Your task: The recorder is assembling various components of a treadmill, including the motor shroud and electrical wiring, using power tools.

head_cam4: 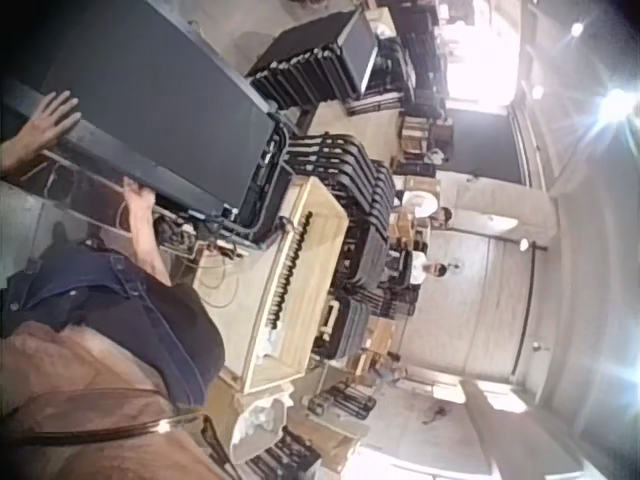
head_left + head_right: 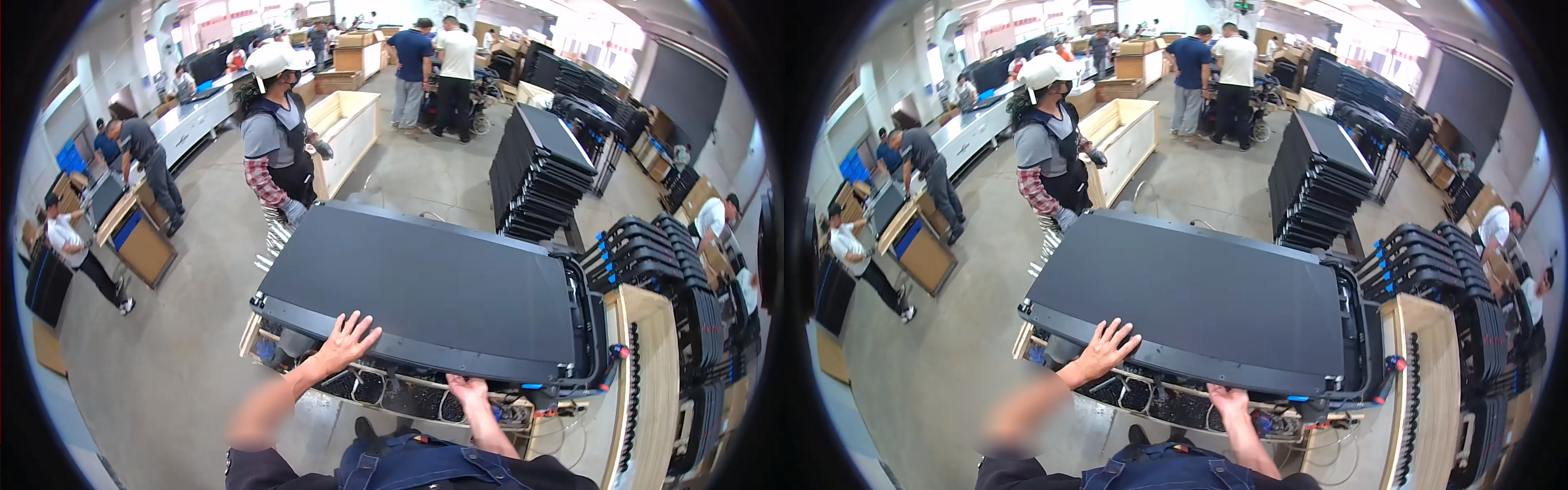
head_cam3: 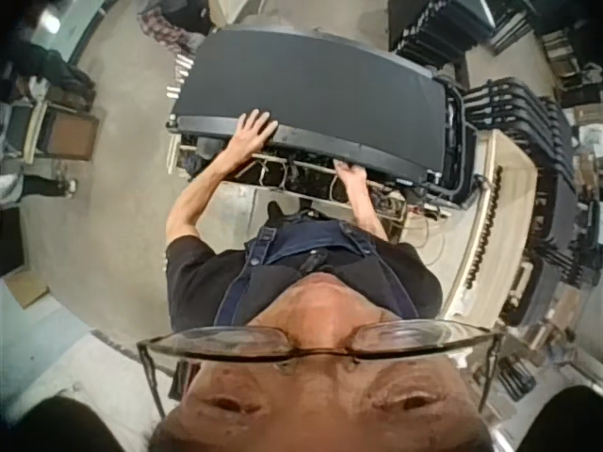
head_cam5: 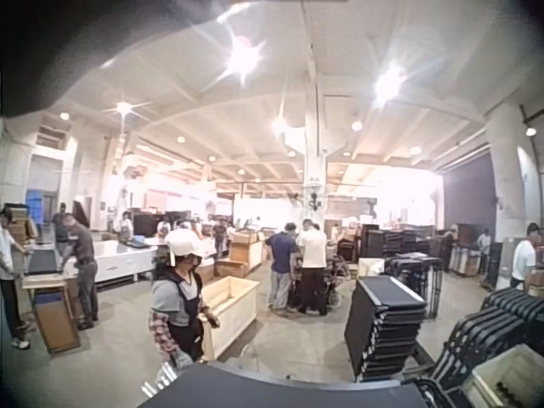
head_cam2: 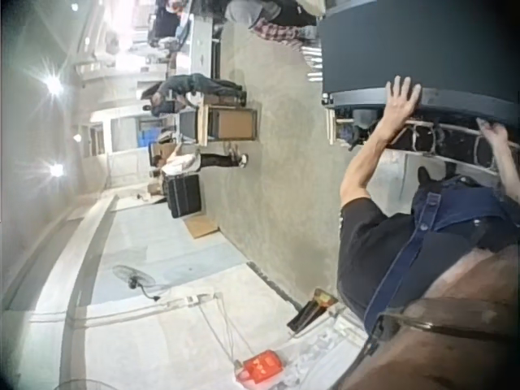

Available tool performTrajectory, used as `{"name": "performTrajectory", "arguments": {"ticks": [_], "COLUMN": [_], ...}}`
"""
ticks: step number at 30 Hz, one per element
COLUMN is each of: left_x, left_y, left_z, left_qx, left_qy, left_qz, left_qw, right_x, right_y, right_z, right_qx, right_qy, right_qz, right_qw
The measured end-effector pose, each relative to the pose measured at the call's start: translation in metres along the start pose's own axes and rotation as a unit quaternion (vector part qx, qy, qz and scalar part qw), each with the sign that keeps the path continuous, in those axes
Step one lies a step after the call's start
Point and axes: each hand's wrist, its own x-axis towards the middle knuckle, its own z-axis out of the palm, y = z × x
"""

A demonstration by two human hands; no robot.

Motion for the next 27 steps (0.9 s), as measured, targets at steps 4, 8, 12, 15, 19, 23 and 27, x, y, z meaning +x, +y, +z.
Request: {"name": "performTrajectory", "arguments": {"ticks": [4,8,12,15,19,23,27], "left_x": [0.019,0.039,0.11,0.157,0.251,0.346,0.438], "left_y": [-0.002,-0.014,-0.056,-0.098,-0.118,-0.149,-0.179], "left_z": [-0.107,-0.239,-0.319,-0.333,-0.317,-0.266,-0.201], "left_qx": [-0.064,-0.076,-0.153,-0.135,-0.135,-0.133,-0.06], "left_qy": [0.047,0.146,0.136,0.15,0.136,0.108,0.104], "left_qz": [0.071,0.124,0.138,0.104,0.063,0.01,-0.023], "left_qw": [0.994,0.978,0.969,0.974,0.979,0.985,0.992], "right_x": [-0.094,-0.215,-0.231,-0.163,0.056,0.181,0.207], "right_y": [-0.01,0.042,0.044,0.038,-0.035,-0.075,-0.084], "right_z": [0.024,0.107,0.125,0.122,0.062,0.113,0.135], "right_qx": [-0.067,-0.152,-0.149,-0.324,-0.163,-0.039,-0.084], "right_qy": [-0.17,-0.132,-0.394,-0.281,-0.008,-0.135,-0.121], "right_qz": [-0.028,-0.228,-0.218,-0.156,-0.057,-0.165,-0.17], "right_qw": [0.983,0.952,0.88,0.89,0.985,0.976,0.974]}}
